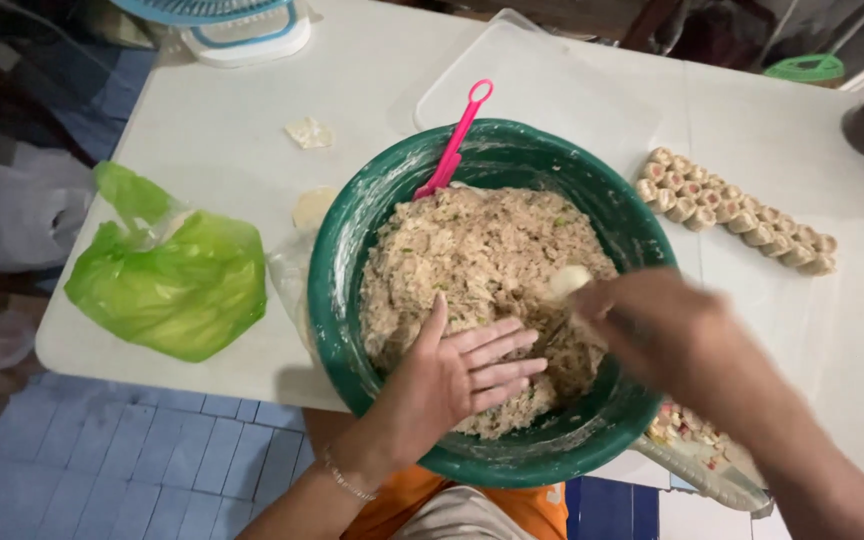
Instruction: The person is preparing dumplings by scooping meat filling into dough wrappers and folding them into shape.
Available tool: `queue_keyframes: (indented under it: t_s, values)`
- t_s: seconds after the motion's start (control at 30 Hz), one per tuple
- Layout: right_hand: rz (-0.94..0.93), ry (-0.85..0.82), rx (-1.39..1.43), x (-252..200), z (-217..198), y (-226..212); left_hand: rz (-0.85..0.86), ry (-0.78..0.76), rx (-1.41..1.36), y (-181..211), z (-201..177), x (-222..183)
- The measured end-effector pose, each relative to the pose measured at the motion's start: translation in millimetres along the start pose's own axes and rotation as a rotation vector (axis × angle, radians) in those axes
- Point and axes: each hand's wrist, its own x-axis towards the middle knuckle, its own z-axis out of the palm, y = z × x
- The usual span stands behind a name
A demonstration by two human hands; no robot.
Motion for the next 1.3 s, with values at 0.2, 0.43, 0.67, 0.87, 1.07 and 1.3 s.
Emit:
queue_keyframes:
  t_s: [0.2, 0.43, 0.67, 0.87, 1.07, 1.3]
  values:
    - [-0.164, -0.041, -0.064, 9, 5, -22, 0.100, 0.598, 0.168, 17, 50, -6]
    - [-0.175, -0.466, -0.423, -29, 77, 46, 0.080, 0.680, 1.201, 52, 52, -32]
    - [-0.153, -0.726, -0.383, -22, 50, 30, 0.340, 0.726, 1.446, 83, 39, -18]
    - [0.111, -0.961, -0.548, -26, 7, 30, 0.532, 0.571, 1.712, 74, 19, -17]
    - [0.057, -1.090, -0.874, -29, 24, 18, 0.519, 0.522, 1.723, 73, 19, -20]
    - [0.021, -1.002, -0.562, -33, 56, 25, 0.593, 0.503, 1.664, 74, 24, -22]
